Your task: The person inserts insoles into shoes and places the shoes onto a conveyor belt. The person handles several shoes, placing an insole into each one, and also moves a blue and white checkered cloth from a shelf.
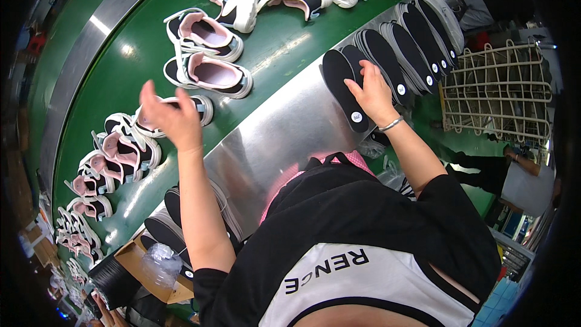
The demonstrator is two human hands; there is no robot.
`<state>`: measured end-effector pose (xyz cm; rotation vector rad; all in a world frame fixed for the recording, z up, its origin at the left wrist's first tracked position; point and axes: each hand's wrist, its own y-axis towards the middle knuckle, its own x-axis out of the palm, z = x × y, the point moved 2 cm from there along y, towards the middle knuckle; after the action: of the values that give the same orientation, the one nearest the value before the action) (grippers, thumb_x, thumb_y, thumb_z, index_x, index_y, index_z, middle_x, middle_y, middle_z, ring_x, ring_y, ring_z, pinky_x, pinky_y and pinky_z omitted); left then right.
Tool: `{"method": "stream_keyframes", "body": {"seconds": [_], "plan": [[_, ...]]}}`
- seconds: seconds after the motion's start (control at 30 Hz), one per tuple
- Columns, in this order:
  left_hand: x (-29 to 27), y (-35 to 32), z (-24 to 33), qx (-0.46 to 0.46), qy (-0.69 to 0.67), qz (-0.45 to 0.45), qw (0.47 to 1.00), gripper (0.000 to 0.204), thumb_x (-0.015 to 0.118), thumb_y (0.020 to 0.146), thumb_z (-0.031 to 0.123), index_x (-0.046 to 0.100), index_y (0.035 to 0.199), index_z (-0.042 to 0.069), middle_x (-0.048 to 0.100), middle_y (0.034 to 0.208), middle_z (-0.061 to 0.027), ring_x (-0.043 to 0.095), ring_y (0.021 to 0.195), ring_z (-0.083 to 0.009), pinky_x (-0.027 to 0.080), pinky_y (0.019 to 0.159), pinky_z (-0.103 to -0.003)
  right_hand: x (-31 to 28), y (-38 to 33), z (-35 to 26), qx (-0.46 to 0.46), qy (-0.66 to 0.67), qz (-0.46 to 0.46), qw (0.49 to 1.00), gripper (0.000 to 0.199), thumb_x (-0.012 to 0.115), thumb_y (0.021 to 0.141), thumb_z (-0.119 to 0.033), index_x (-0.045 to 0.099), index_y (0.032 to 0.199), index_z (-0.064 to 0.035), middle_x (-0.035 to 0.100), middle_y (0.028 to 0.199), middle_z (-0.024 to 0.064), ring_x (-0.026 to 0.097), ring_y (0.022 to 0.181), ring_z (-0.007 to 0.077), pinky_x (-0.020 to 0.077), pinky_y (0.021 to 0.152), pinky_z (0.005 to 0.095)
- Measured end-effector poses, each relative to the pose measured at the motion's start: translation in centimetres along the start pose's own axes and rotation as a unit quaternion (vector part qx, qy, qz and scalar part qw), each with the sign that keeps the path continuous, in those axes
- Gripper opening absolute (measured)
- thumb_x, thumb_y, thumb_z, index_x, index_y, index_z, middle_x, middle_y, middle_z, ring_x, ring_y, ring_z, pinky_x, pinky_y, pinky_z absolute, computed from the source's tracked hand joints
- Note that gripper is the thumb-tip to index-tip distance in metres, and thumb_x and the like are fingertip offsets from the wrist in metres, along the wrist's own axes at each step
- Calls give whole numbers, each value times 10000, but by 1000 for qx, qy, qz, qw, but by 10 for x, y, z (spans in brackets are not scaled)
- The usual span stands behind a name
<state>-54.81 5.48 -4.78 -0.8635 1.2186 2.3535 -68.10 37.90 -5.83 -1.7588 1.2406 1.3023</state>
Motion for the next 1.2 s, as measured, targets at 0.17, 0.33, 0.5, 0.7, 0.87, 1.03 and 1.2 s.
{"method": "stream_keyframes", "body": {"seconds": [0.17, 0.33, 0.5, 0.7, 0.87, 1.03, 1.2], "plan": [[68, 0, -2, -112, -119, -156, 974, 567, 584, 726, 197, 328, 1157, -67, 436, 1088, -253, 415, 1009, -371, 311, 874, -405, 15, 0, 3, -20, -32, -36, 999, 419, 596, 704, -160, 411, 1071, -80, 505, 895, 124, 508, 850, 309, 432, 676, 384], [72, 10, -17, -165, -162, -140, 963, 282, 519, 774, 157, 467, 975, -33, 557, 866, -205, 549, 795, -326, 413, 719, -372, 3, 16, 11, -19, 65, -55, 996, 253, 542, 750, -206, 518, 954, -57, 536, 874, 134, 526, 813, 310, 431, 674, 388], [66, 15, -27, -254, -121, -160, 946, 360, 539, 749, 242, 439, 959, -33, 562, 820, -211, 559, 789, -336, 424, 703, -392, -19, 28, 51, -15, -87, -87, 992, 340, 578, 730, -247, 518, 987, -34, 539, 912, 144, 514, 869, 317, 428, 717, 382], [74, 13, -42, -353, -307, -217, 857, 258, 533, 734, 145, 523, 937, -14, 570, 809, -87, 532, 703, -144, 417, 619, -256, -31, 30, 97, -12, -101, -23, 995, 322, 640, 679, -207, 501, 907, -27, 514, 916, 135, 470, 901, 324, 393, 760, 385], [73, 8, -50, -333, -331, -223, 854, 285, 522, 755, 218, 540, 905, -23, 601, 767, -119, 576, 699, -195, 433, 648, -298, -36, 36, 89, 35, -185, -29, 982, 313, 672, 635, -215, 473, 830, -71, 511, 870, 115, 475, 890, 315, 389, 741, 389], [65, 10, -18, -312, -263, -239, 881, 284, 511, 771, 222, 531, 904, -28, 600, 749, -151, 594, 683, -241, 446, 638, -320, -43, 43, 107, 88, -154, -57, 983, 333, 681, 616, -266, 484, 807, -78, 537, 814, 96, 506, 836, 283, 389, 676, 400], [66, -3, 2, -286, -231, -198, 908, 253, 464, 792, 207, 499, 873, -30, 579, 783, -216, 565, 753, -357, 430, 663, -403, -73, 49, 89, -1, -56, -5, 998, 225, 638, 689, -225, 527, 768, -46, 515, 738, 68, 499, 687, 190, 385, 588, 285]]}}
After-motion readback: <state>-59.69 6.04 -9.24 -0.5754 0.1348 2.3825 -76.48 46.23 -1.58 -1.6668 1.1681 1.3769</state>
